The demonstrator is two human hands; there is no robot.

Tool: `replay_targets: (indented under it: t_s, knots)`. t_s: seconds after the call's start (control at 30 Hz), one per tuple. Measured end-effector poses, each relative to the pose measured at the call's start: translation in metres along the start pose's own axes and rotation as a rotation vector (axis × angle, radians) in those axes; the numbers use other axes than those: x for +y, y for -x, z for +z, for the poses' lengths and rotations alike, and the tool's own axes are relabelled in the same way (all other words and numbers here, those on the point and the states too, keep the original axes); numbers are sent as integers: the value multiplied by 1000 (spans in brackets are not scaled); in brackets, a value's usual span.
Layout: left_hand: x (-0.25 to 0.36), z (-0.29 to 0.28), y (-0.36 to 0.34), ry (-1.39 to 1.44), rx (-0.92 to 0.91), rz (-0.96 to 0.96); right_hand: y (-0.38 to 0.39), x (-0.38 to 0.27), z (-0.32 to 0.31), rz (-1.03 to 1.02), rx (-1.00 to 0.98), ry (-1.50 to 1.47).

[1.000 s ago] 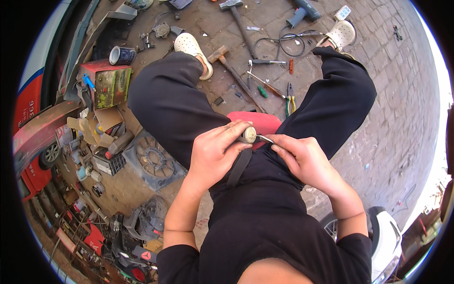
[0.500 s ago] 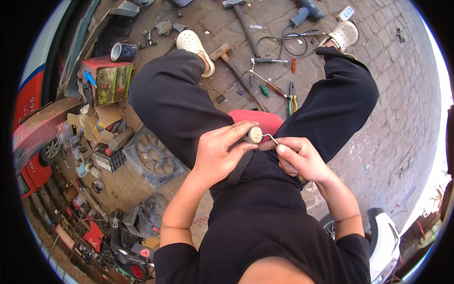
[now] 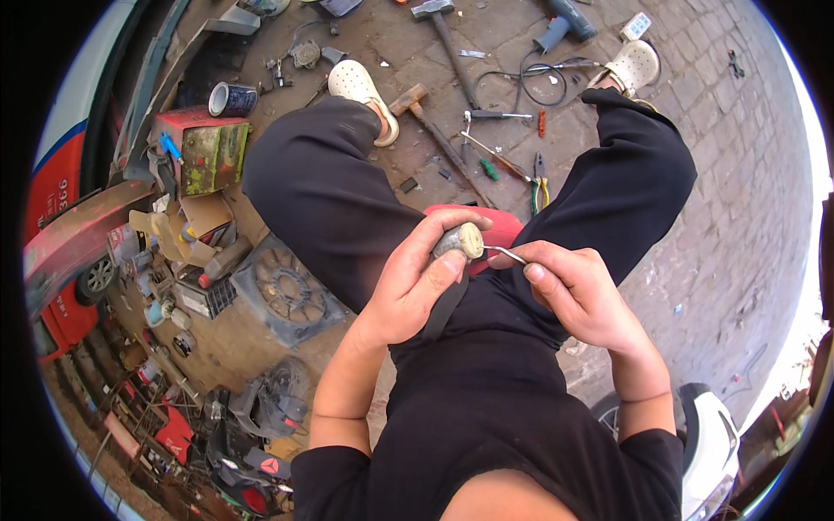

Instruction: The person sits on a low stool and works on a small cylindrical mechanical part, likely a lock cylinder. They use a screwdriver to pry and adjust internal components, then use a hammer to tap the part while holding it against their shoe. The person repeatedly inspects the part and uses different tools to manipulate it.

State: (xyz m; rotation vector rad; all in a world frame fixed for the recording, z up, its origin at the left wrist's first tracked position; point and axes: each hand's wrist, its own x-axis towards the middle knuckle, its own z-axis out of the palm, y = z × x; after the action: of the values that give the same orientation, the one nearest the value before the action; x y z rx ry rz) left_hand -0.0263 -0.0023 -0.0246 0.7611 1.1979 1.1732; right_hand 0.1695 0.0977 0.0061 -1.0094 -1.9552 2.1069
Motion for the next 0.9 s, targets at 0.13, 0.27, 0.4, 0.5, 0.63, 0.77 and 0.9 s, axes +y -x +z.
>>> replay_targets:
  t_s: [0.13, 0.27, 0.4, 0.5, 0.63, 0.77, 0.9]
  knots:
    - [-1, 1, 1, -29, 41, -22, -4, -4, -3, -3, -22, 84]
    - [11, 0, 0, -126, 4, -69, -6, 11, 4, -159, 46, 128]
    - [8, 1, -4, -255, 1, -54, -13, 20, 0, -440, 185, 544]
    - [12, 6, -3, -276, 70, -186, -13, 4, -1, -511, 148, 877]
    - [11, 12, -2, -236, 138, -295, -11, 10, 5, -569, 202, 937]
    - [10, 14, -2, -342, 167, -302, -14, 19, 7, -395, 93, 640]
    - [7, 14, 2, -406, 192, -285, -12, 25, 12, -234, 10, 315]
